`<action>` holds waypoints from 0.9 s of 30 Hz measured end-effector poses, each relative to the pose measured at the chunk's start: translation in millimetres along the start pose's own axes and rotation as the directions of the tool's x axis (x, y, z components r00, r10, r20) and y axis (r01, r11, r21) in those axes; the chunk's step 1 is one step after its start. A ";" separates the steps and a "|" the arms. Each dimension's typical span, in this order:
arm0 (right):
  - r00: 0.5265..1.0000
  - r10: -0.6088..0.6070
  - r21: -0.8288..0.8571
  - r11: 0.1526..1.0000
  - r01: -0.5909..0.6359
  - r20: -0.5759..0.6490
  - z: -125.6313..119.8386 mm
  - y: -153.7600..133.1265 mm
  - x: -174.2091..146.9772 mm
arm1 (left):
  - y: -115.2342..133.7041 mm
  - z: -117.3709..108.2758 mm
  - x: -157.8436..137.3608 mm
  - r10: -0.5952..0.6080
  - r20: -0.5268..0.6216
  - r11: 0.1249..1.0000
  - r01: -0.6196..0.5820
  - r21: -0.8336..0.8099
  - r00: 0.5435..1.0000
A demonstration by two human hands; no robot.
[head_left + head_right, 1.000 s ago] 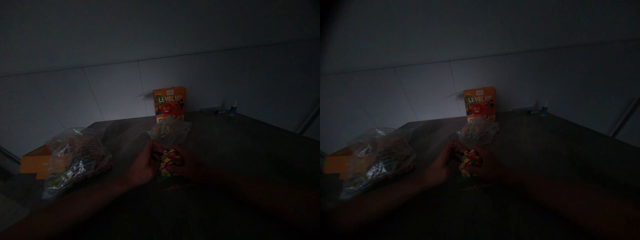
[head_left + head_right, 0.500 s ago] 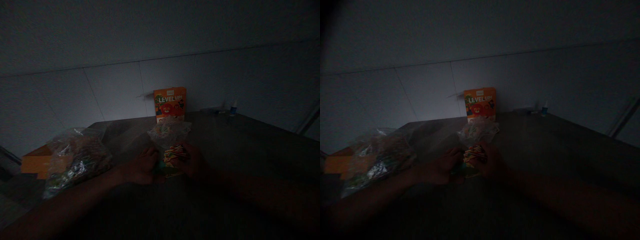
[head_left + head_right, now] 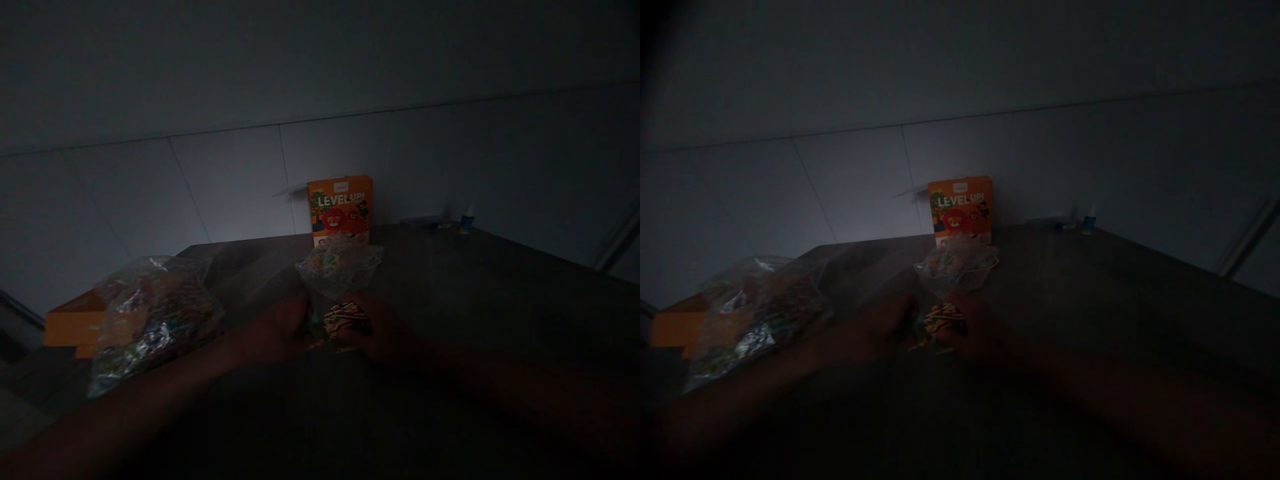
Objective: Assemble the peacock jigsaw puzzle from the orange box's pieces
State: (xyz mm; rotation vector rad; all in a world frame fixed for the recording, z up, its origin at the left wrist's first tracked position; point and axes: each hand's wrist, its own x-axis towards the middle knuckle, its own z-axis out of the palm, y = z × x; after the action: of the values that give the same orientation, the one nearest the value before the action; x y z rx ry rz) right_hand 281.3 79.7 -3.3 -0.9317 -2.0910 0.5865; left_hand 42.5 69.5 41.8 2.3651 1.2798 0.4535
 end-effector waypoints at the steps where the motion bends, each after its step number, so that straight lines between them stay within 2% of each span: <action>1: 1.000 0.011 0.028 1.000 -0.010 -0.017 -1.0 -1.5 -0.9 | -3.6 -2.1 2.0 -0.010 -0.049 1.000 0.010 -0.002 0.999; 4: 1.000 -0.007 0.092 0.996 0.005 0.019 -2.9 -5.4 -2.9 | -8.2 -3.4 9.7 -0.067 -0.221 0.997 0.074 0.022 0.973; 6: 0.997 -0.031 0.052 0.998 0.027 0.068 -1.8 -6.5 -2.8 | -6.4 3.7 12.7 -0.064 -0.267 0.998 0.069 0.008 0.961; 9: 0.995 0.016 -0.065 0.998 -0.010 0.097 1.3 -7.9 -0.3 | -2.3 23.1 11.5 0.023 -0.183 0.999 -0.027 -0.021 0.983; 13: 0.988 0.109 -0.221 0.972 -0.083 0.111 0.7 -13.0 3.1 | -1.6 39.9 6.8 0.133 -0.123 0.990 -0.139 -0.039 0.983; 15: 0.981 0.130 -0.257 0.962 -0.090 0.143 -1.7 -15.3 4.0 | -3.1 40.5 6.5 0.116 -0.138 0.989 -0.128 -0.076 0.983; 17: 0.972 0.149 -0.255 0.962 -0.100 0.180 -4.5 -16.4 4.7 | -5.4 39.0 7.9 0.027 -0.212 0.991 -0.054 -0.121 0.977; 19: 0.965 0.162 -0.240 0.965 -0.110 0.207 -7.4 -16.8 5.9 | -8.4 37.7 10.3 -0.074 -0.303 0.989 0.030 -0.147 0.950; 21: 0.958 0.178 -0.234 0.964 -0.124 0.226 -10.5 -17.4 8.0 | -11.2 37.5 12.3 -0.121 -0.346 0.985 0.071 -0.155 0.930; 23: 0.948 0.195 -0.215 0.966 -0.142 0.250 -13.7 -18.5 10.4 | -13.0 38.0 13.1 -0.097 -0.317 0.987 0.051 -0.150 0.944; 27: 0.932 0.226 -0.150 0.970 -0.189 0.285 -16.2 -19.5 11.2 | -12.4 38.4 11.9 0.041 -0.212 0.980 -0.081 -0.183 0.976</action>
State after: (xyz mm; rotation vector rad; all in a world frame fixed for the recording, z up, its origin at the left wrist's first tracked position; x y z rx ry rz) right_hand 280.9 77.7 24.4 -1.2078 -2.3344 0.7580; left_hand 57.8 78.0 3.6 2.2462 1.1925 0.8235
